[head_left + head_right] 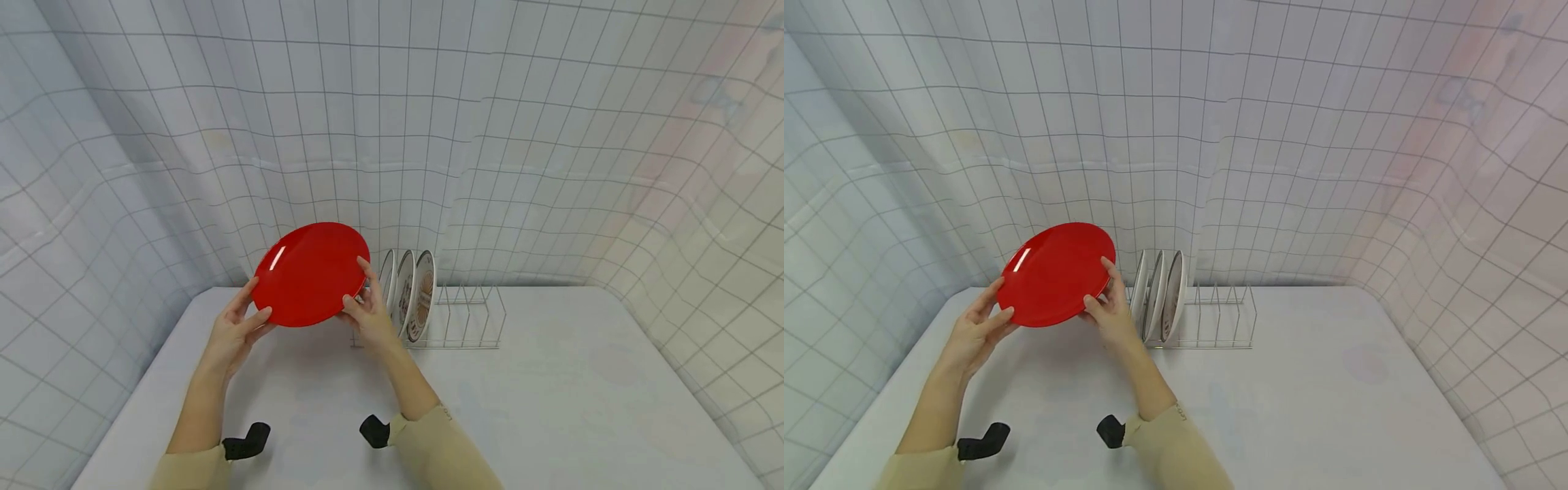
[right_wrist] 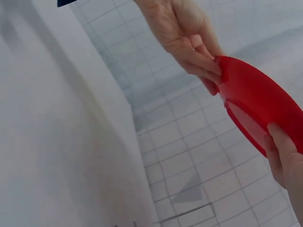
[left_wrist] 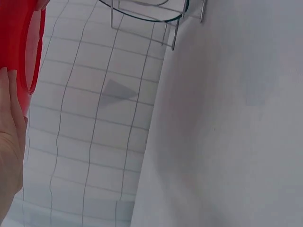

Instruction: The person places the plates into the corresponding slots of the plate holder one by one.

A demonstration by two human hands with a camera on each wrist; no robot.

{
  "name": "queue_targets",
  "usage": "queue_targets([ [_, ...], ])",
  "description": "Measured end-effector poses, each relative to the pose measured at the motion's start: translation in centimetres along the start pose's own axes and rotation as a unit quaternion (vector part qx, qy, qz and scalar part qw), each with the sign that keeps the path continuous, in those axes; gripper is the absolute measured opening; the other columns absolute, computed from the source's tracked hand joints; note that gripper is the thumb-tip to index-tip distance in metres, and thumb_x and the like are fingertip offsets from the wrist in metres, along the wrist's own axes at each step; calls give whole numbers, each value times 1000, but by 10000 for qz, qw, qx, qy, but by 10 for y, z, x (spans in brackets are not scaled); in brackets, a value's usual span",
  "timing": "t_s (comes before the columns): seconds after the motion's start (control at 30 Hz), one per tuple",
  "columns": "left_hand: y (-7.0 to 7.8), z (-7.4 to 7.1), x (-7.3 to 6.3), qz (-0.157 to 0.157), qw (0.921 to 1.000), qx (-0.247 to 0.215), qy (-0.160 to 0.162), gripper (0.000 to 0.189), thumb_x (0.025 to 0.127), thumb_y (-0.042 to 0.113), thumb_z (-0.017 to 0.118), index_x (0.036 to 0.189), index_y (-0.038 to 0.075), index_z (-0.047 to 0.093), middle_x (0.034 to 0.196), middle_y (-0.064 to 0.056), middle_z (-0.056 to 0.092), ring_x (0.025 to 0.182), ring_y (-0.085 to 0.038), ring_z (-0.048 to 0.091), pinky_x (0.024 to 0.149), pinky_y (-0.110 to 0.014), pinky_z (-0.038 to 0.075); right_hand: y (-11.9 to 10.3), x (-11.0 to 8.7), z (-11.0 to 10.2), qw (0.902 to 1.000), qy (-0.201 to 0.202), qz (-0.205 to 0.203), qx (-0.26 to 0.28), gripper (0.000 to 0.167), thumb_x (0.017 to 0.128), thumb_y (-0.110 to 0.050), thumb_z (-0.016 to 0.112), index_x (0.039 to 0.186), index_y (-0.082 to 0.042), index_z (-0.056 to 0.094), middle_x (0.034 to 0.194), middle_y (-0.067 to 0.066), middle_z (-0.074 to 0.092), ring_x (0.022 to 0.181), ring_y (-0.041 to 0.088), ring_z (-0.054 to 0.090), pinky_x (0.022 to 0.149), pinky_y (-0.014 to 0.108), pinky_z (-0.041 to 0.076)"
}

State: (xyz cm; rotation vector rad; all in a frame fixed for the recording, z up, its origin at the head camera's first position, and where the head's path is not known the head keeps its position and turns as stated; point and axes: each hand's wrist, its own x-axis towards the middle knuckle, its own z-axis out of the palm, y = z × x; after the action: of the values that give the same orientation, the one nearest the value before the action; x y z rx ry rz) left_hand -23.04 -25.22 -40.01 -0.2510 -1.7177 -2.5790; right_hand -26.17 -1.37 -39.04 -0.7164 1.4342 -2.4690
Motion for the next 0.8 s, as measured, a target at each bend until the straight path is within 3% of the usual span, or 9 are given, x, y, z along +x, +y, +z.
queue_targets([
  [0.17,-7,25,15,210,9985,489,-151,57,92,-2,49,142,15,27,145,-7,21,109,-14,49,80,-29,52,-28,-9,-9,9978,211,-486,-392,63,93,-1,48,143,-30,23,139,12,35,118,28,44,89,37,47],
  [0.33,-23,40,29,435,9939,896,-464,63,91,0,51,144,12,20,142,-9,28,105,-16,58,82,-33,51,-56,-17,-26,9910,420,-1058,-708,63,93,-1,49,143,-28,23,140,10,35,120,30,42,90,38,47],
  [0.5,-45,41,37,330,9886,1374,-521,68,89,2,58,144,11,20,142,-14,28,103,-15,60,84,-31,51,-86,-28,-51,9802,883,-1655,-627,63,92,2,48,143,-27,23,141,11,33,122,31,41,91,35,47],
  [0.67,-65,39,40,95,9835,1769,-366,68,86,4,62,142,9,24,139,-17,34,98,-7,60,83,-26,51,-111,-43,-78,9601,1422,-2352,-524,61,92,5,45,142,-22,24,140,14,31,124,32,37,88,34,48],
  [0.8,-78,40,44,-10,9796,1984,-315,66,85,5,64,141,9,28,135,-20,39,91,-4,61,80,-25,52,-125,-57,-98,9455,1900,-2560,-661,60,91,5,46,141,-21,25,139,14,32,124,32,36,87,32,49],
])
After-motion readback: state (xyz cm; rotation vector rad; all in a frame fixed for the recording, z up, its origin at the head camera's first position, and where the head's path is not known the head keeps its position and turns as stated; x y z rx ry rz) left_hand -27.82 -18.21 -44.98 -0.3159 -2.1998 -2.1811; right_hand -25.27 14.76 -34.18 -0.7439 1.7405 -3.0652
